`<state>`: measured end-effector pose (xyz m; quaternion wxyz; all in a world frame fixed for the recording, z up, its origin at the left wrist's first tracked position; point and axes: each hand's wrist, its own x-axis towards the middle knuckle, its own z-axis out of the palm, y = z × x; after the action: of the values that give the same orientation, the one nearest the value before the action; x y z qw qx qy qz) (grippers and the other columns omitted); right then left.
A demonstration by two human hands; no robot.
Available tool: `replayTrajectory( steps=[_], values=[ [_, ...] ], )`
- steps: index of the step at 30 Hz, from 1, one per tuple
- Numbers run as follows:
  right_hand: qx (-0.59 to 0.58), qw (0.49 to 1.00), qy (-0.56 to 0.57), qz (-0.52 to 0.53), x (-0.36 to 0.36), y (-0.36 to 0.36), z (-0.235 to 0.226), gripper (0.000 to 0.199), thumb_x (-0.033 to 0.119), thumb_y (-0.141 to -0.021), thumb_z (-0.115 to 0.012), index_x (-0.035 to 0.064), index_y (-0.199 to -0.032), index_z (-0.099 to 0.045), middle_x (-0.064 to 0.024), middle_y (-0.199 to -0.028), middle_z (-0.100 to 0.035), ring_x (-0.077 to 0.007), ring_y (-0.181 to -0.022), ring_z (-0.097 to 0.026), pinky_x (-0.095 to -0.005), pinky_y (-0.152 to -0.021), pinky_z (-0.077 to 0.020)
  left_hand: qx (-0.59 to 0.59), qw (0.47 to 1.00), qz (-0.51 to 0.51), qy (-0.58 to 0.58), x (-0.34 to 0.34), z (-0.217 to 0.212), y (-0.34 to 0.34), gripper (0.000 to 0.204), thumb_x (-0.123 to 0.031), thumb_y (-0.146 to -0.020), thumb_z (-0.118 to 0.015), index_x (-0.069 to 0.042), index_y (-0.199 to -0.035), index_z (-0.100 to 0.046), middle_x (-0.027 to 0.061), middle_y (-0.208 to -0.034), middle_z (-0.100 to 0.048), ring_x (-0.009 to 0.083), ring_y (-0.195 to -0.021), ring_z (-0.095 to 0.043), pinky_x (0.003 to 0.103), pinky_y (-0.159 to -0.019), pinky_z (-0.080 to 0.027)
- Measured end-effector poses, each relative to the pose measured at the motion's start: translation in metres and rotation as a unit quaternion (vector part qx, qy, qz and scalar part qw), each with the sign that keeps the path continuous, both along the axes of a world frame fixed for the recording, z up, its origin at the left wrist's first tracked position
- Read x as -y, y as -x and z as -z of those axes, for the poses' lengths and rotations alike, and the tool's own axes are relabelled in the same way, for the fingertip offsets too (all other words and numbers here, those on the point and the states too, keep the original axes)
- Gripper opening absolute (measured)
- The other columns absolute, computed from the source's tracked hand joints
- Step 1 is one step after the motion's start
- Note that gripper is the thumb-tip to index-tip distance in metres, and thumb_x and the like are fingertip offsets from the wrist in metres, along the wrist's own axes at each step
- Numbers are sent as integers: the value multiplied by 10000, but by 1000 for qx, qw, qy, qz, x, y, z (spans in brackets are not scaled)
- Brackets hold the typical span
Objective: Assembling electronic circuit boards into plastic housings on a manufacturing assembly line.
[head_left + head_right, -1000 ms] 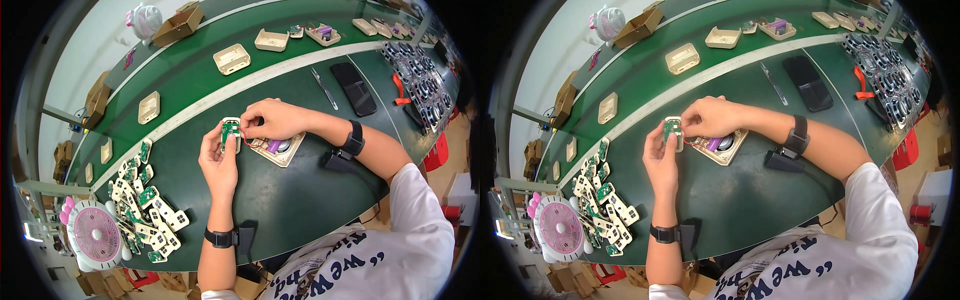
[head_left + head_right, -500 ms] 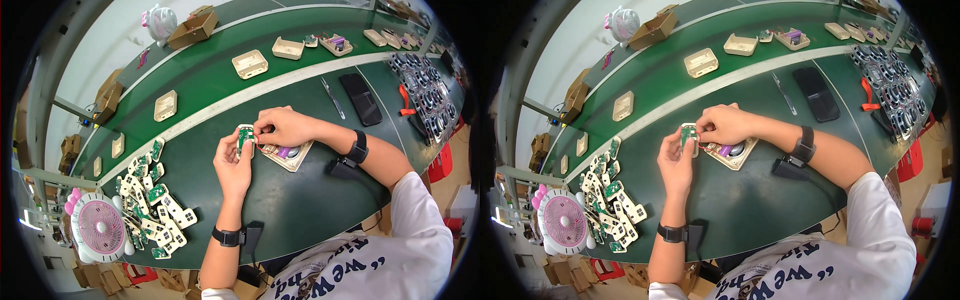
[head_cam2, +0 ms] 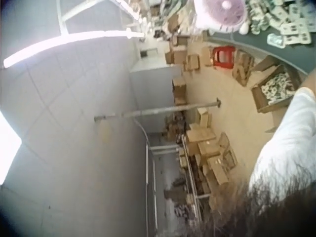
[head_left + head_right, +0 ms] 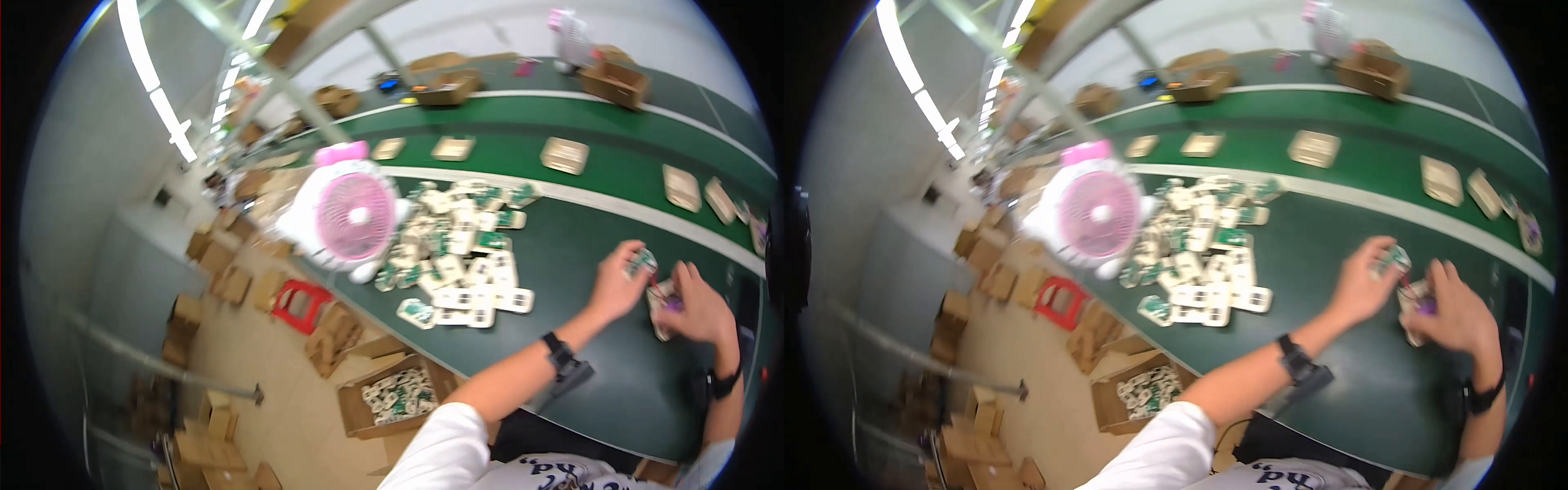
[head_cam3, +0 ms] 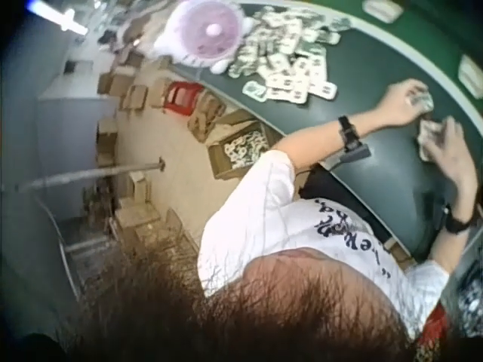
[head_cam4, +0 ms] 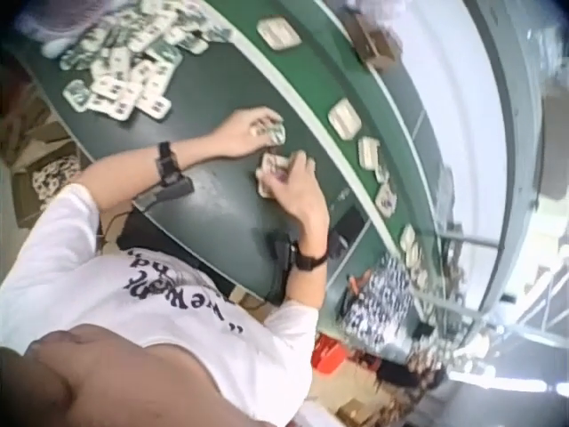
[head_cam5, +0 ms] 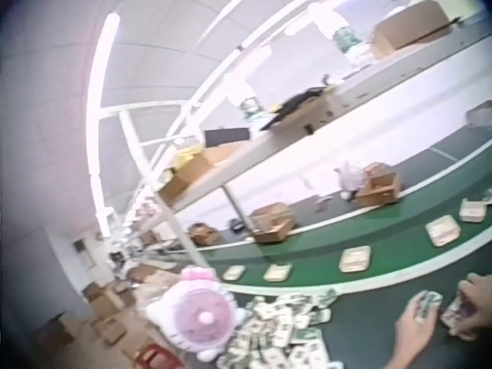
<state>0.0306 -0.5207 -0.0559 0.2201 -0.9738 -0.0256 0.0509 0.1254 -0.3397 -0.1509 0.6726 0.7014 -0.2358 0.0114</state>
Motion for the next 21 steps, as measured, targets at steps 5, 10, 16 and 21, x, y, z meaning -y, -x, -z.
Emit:
replayTrajectory(
  steps=[5,10,16,21],
  values=[
    [70,994,24,81,-9,13,36,779,170,-620,-875,-4,-1229,-422,-223,-1166,-502,-468,-1123,-552,-494,-917,-508,29,999,5,40,26,15,1,318,-25,-885,-664,8,-1188,-573,178,-1052,-674,304,-1025,-673,385,-928,-520],
    [102,992,-16,78,-16,-7,48,728,128,-601,-822,14,-1209,-437,-216,-1155,-502,-470,-1107,-537,-487,-913,-501,15,996,-66,57,30,43,-10,418,-63,-903,-685,-10,-1283,-518,187,-1163,-640,319,-1135,-637,384,-991,-488],
    [170,980,-76,65,-17,-35,36,872,203,-645,-812,-3,-1396,-418,-273,-1304,-522,-469,-1202,-543,-459,-1034,-465,0,986,-149,77,23,31,-27,534,-111,-922,-689,-26,-1389,-446,220,-1214,-614,318,-1079,-660,398,-924,-524],
    [200,978,-32,42,-26,-118,12,872,403,-766,-773,-38,-1435,-429,-305,-1342,-551,-443,-1260,-545,-453,-1063,-454,-83,981,-121,130,-2,17,-37,622,-133,-950,-688,-9,-1466,-364,250,-1352,-533,257,-1089,-667,350,-877,-564]
  ],
)
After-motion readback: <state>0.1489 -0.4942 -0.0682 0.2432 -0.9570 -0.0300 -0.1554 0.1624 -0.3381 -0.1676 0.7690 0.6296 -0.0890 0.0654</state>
